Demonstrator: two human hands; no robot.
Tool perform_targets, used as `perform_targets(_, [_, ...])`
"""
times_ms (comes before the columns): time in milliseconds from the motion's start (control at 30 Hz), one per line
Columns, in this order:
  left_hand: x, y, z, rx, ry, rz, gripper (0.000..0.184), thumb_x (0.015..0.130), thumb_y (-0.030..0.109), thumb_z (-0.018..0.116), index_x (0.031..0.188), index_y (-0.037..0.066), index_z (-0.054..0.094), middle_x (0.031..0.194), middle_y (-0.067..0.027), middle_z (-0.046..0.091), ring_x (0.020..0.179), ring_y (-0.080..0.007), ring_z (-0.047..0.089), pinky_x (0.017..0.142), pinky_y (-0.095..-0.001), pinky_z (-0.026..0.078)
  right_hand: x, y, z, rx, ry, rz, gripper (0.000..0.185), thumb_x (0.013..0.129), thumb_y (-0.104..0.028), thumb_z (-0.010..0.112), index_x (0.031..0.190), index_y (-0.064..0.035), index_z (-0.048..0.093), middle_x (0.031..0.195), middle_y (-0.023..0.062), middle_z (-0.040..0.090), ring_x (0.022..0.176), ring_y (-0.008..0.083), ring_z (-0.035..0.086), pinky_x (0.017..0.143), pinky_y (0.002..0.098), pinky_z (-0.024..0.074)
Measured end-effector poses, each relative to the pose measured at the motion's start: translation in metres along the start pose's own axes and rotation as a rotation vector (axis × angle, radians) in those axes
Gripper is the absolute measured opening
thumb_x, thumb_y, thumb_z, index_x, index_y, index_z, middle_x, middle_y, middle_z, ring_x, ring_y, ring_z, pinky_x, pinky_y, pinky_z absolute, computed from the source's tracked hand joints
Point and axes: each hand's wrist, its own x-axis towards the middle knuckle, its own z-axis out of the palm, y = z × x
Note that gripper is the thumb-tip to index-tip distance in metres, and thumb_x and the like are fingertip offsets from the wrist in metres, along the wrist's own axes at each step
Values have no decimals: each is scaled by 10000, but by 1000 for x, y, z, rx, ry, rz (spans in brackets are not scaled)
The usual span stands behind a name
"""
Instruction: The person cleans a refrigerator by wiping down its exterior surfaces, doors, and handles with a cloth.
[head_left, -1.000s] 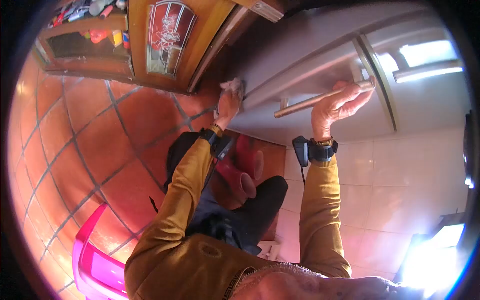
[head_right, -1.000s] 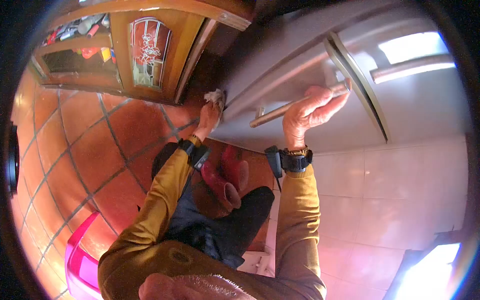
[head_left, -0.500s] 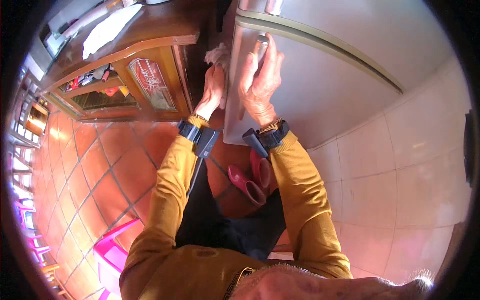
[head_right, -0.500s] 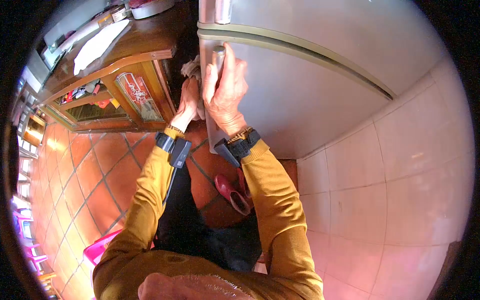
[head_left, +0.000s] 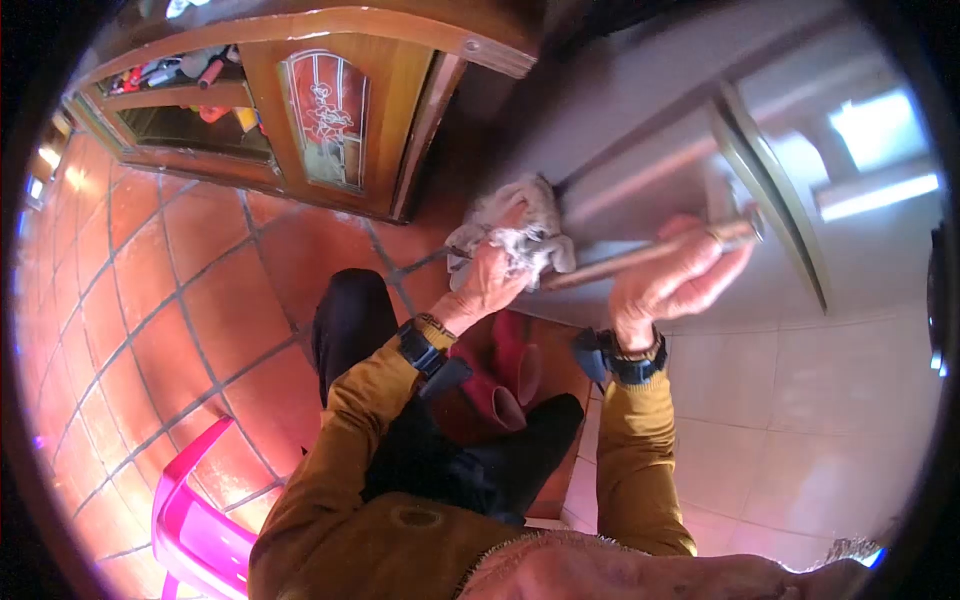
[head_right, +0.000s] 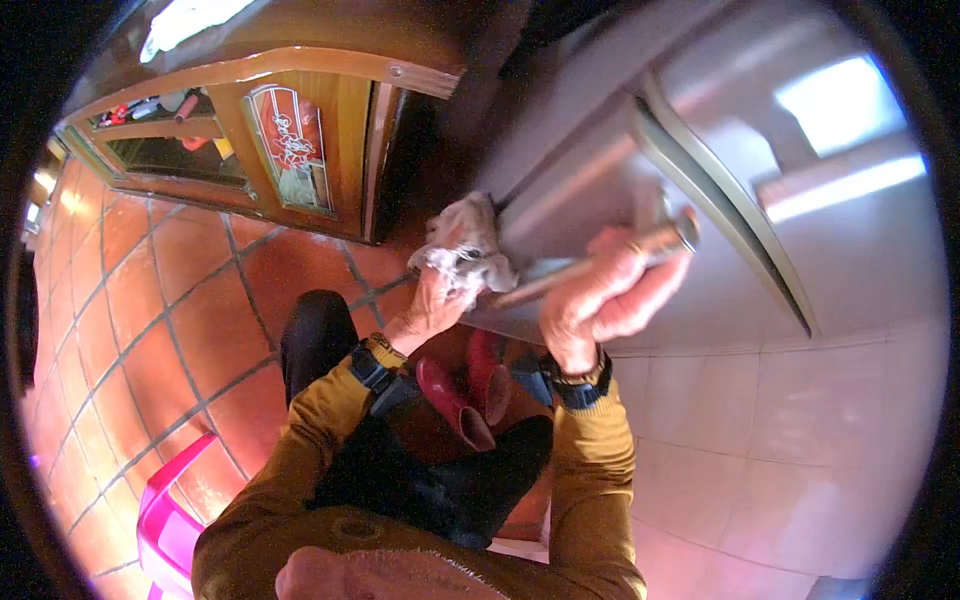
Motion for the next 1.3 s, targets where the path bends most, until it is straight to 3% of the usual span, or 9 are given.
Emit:
perform_targets(100, [5, -19, 7, 21, 123, 193, 372, 866, 77, 623, 1226, 3, 570, 1277, -262, 571, 1094, -405, 601, 940, -422, 475, 3, -14, 6, -111, 46, 0, 562, 1007, -394, 456, 1377, 29, 444, 694, 43, 521, 594, 107, 434, 521, 247, 320])
perform_targets(433, [83, -22, -9, -365, 36, -20, 342, 908, -4, 462, 1243, -3, 532, 1136, -286, 593, 1078, -475, 560, 903, -421, 470, 7, -13, 5, -612, -2, -220, 559, 1051, -336, 254, 1371, 109, 362, 636, 48, 448, 499, 96, 389, 413, 231, 282])
perform_targets(533, [108, -43, -2, -323, 81, 29, 307, 932, 48, 455, 1223, 13, 544, 1111, -287, 591, 1051, -490, 548, 883, -435, 472, 2, -11, 4, -586, 5, -224, 438, 1026, -159, 385, 1373, 108, 380, 634, -5, 397, 543, 94, 378, 500, 255, 339])
perform_targets(600, [132, -62, 5, -284, 51, 35, 298, 938, 75, 463, 1218, 16, 547, 1104, -290, 589, 1041, -493, 544, 879, -437, 473, 4, -4, 2, -445, -3, -284, 461, 1044, -214, 337, 1388, 91, 377, 684, 11, 425, 548, 82, 338, 489, 246, 311])
perform_targets(733, [163, -109, 21, 1424, 222, 664, 335, 954, 129, 432, 1229, -42, 514, 1278, -264, 516, 1162, -360, 518, 976, -435, 442, 8, -7, 2, 294, 80, 30, 455, 1012, -263, 491, 1402, -46, 399, 919, 85, 555, 553, 118, 310, 509, 230, 308])
perform_targets(767, [167, -112, 22, 1311, 176, 595, 333, 953, 129, 436, 1229, -38, 517, 1279, -259, 520, 1157, -357, 523, 968, -435, 444, 7, -7, 1, 366, 107, 62, 463, 998, -280, 530, 1393, -68, 411, 988, 104, 577, 555, 125, 310, 506, 239, 310])
perform_targets(867, [168, -102, 20, 129, 60, 172, 329, 950, 131, 449, 1228, -25, 526, 1281, -243, 530, 1143, -347, 536, 942, -435, 450, 8, -1, -14, 342, 37, 60, 498, 982, -336, 561, 1385, -81, 418, 1072, 121, 584, 559, 127, 312, 505, 252, 317])
perform_targets(1167, [135, -118, 30, 109, 21, 50, 317, 941, 135, 487, 1226, 12, 554, 1288, -194, 560, 1099, -318, 575, 864, -435, 468, 7, 7, -7, 73, -143, -137, 429, 1045, -369, 393, 1384, -109, 433, 1140, 74, 618, 516, 96, 301, 460, 212, 253])
perform_targets(1300, [141, -110, 29, 94, 33, 53, 314, 937, 137, 504, 1225, 29, 566, 1291, -173, 573, 1080, -305, 593, 830, -436, 476, 16, 9, -39, 420, 67, 213, 412, 1048, -364, 370, 1357, -108, 461, 939, 40, 578, 491, 110, 268, 441, 234, 231])
